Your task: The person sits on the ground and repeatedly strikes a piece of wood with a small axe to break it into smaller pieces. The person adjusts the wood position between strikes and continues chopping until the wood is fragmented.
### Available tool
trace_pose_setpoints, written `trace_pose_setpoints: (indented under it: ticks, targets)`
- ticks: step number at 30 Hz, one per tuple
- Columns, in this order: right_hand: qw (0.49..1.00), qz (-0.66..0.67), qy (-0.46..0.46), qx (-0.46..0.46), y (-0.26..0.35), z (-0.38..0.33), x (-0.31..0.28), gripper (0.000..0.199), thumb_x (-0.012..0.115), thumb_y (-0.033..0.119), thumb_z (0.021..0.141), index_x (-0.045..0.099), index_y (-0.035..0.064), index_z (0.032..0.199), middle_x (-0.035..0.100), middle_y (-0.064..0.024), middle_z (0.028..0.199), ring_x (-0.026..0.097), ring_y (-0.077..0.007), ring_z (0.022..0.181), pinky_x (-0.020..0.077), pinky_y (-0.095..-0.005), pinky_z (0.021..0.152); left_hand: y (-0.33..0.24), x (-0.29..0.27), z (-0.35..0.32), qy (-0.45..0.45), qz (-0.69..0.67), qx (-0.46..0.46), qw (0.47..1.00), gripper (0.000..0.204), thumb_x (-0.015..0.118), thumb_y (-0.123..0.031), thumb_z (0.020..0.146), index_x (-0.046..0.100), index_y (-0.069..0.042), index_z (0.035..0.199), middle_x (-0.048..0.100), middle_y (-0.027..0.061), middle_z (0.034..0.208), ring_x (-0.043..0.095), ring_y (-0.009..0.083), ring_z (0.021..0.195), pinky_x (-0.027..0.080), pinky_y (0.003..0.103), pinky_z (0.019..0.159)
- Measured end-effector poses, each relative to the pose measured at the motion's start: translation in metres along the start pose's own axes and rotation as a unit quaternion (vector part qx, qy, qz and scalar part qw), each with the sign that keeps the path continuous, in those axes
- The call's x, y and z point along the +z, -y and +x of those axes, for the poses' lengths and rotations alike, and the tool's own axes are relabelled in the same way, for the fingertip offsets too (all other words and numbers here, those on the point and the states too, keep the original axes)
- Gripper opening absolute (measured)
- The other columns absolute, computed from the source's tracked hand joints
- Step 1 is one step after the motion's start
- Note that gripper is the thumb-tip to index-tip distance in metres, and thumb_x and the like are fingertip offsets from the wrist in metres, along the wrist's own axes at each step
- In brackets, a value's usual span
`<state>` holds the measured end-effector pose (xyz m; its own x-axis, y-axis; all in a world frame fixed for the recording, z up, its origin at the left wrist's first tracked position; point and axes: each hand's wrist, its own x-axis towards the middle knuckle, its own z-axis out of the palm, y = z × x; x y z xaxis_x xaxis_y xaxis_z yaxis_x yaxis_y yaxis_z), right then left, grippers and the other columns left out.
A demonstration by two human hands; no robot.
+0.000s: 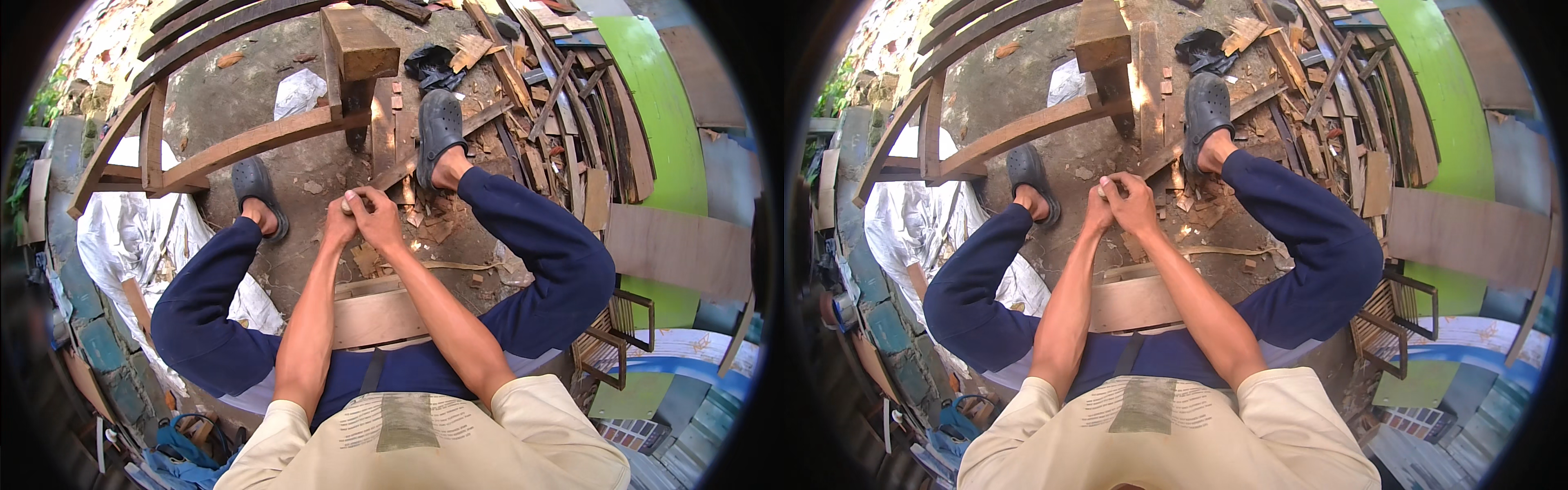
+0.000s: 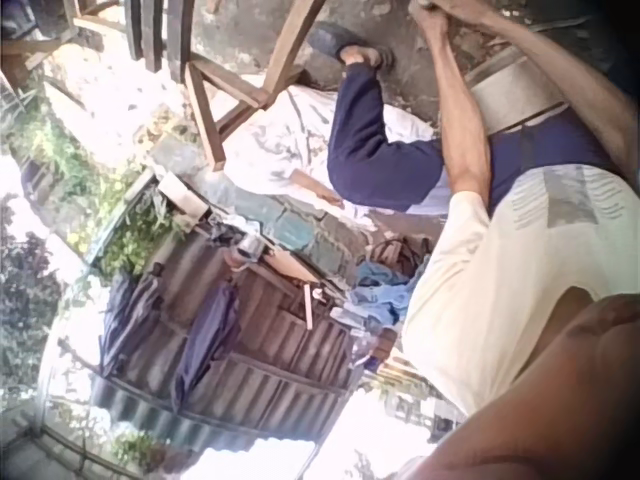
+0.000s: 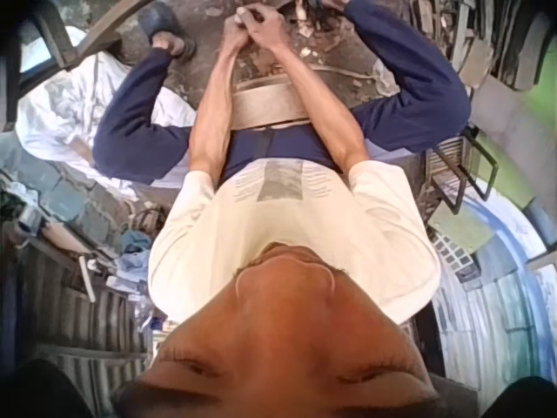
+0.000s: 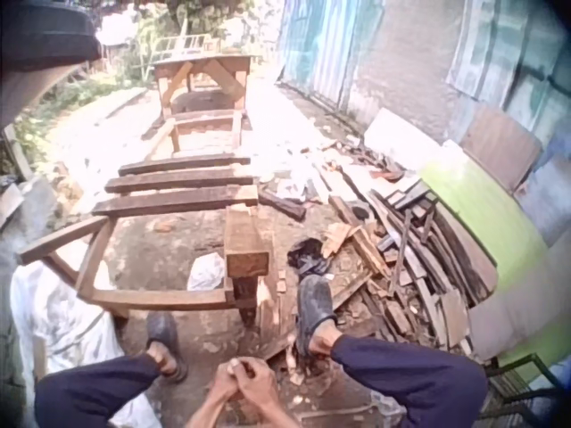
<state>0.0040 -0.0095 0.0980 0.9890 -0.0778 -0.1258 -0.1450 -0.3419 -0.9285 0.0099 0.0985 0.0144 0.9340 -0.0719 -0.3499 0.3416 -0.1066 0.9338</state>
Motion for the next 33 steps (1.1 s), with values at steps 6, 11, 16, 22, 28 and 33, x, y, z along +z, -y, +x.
trace_pose_setpoints:
  ticks: [6, 11, 16, 22, 28, 33]
  targets:
    - [0.991, 0.095, -0.094, 0.016, -0.04, 0.032, -0.063, 0.033, 0.061, 0.029, 0.1, 0.069, -0.0021, 0.097, 0.071, -0.0062, 0.086, 0.066, -0.0125, 0.081, 0.0516, -0.0279, 0.073, -0.046, 0.045, 0.001, -0.02, 0.151, 0.063, 0.986, 0.018, 0.073, -0.014, 0.079, 0.065, -0.001, 0.087, 0.066, 0.0132, 0.074, 0.061, 0.0228, 0.066, 0.05, 0.036, 0.065]
    - [0.929, 0.22, -0.249, 0.161, -0.079, 0.06, -0.138, 0.033, 0.056, 0.031, 0.102, 0.064, -0.0006, 0.099, 0.069, -0.0098, 0.093, 0.067, -0.0182, 0.084, 0.0556, -0.0299, 0.075, -0.064, 0.1, 0.024, 0.006, 0.263, 0.124, 0.957, 0.024, 0.076, -0.006, 0.067, 0.068, -0.004, 0.09, 0.067, 0.0223, 0.088, 0.063, 0.0414, 0.09, 0.05, 0.05, 0.08]
    - [0.906, 0.272, -0.253, 0.202, -0.072, 0.063, -0.151, 0.032, 0.053, 0.032, 0.103, 0.059, 0.0007, 0.109, 0.066, -0.0112, 0.102, 0.065, -0.024, 0.097, 0.0544, -0.0396, 0.085, -0.054, 0.133, 0.06, 0.01, 0.289, 0.127, 0.949, 0.018, 0.072, -0.008, 0.069, 0.07, -0.005, 0.087, 0.068, 0.0217, 0.08, 0.067, 0.0424, 0.082, 0.052, 0.051, 0.075]
    - [0.894, 0.286, -0.268, 0.215, -0.07, 0.064, -0.155, 0.03, 0.054, 0.031, 0.103, 0.06, 0.0019, 0.108, 0.067, -0.0101, 0.105, 0.065, -0.0198, 0.095, 0.0532, -0.0336, 0.081, -0.062, 0.154, 0.086, 0.069, 0.314, 0.001, 0.947, 0.023, 0.073, -0.013, 0.069, 0.075, -0.004, 0.09, 0.07, 0.0239, 0.088, 0.07, 0.0395, 0.089, 0.056, 0.046, 0.079]
    - [0.896, 0.308, -0.251, 0.199, -0.073, 0.069, -0.164, 0.033, 0.054, 0.031, 0.103, 0.058, 0.0008, 0.115, 0.064, -0.012, 0.114, 0.063, -0.0205, 0.102, 0.0528, -0.0347, 0.086, -0.065, 0.153, 0.11, 0.085, 0.281, 0.052, 0.954, 0.034, 0.065, -0.011, 0.065, 0.076, -0.01, 0.098, 0.069, 0.0248, 0.084, 0.068, 0.041, 0.085, 0.055, 0.046, 0.078]
    - [0.934, 0.237, -0.179, 0.199, -0.051, 0.086, -0.167, 0.042, 0.054, 0.033, 0.103, 0.054, -0.0015, 0.127, 0.061, -0.0148, 0.12, 0.061, -0.0245, 0.111, 0.0507, -0.0384, 0.094, -0.06, 0.156, 0.115, 0.077, 0.275, 0.102, 0.953, 0.025, 0.068, -0.012, 0.066, 0.076, -0.01, 0.09, 0.07, 0.0204, 0.084, 0.069, 0.0393, 0.083, 0.056, 0.046, 0.076]
